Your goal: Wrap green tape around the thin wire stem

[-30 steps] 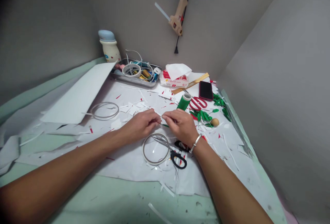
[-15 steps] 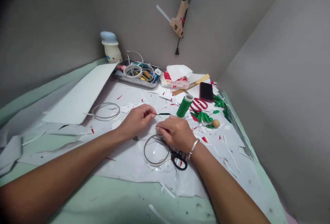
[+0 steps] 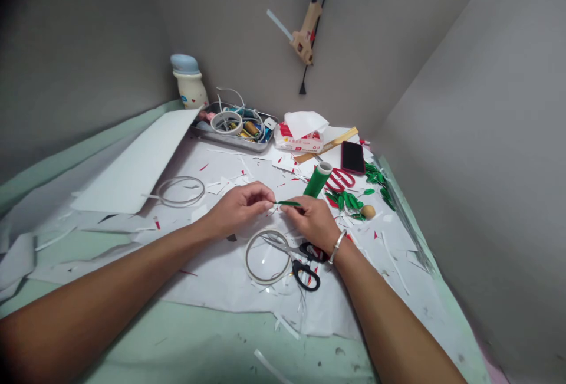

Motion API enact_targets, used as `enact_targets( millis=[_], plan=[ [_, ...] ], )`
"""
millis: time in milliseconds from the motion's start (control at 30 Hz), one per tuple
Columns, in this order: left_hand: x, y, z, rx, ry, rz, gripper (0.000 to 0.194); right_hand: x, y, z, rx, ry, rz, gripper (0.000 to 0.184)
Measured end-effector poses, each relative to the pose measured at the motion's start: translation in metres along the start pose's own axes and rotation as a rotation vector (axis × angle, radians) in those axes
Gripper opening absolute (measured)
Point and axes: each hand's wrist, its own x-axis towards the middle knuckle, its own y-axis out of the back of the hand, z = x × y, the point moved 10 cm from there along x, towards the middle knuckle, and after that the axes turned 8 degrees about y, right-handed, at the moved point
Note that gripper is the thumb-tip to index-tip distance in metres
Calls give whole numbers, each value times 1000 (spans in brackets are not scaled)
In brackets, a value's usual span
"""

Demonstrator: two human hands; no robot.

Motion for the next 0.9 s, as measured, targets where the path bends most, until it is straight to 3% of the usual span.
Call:
enact_targets(
  millis=[100,200,267,367,467,567,633,767,900],
  plan=[
    [2,13,-8,46,30,127,12,-1,-16,-31,-101,172,-113,18],
    [-1,15,-4,225,-50,201,12,-1,-15,-54,-208,291,-81,17],
    [-3,7,0,330,-116,170,15,0,-6,-58,-243,308,-12,17],
    [-8,-9,6,392,-186,53,17,3,12,-45,-180,231,106,18],
    [-10,-16,13,325,-209,-28,14,3,27,-14,-43,55,204,16],
    [-7,-11,12,145,-126,-48,11,-1,21,12,50,-101,161,17],
    [-3,-6,5,23,-42,-35,12,-2,11,14,46,-107,88,16],
    [2,11,-10,-19,65,110,14,-2,-9,-19,-69,89,-56,17],
    [0,18,-8,237,9,238,12,-2,-13,-52,-225,278,-62,17]
  ],
)
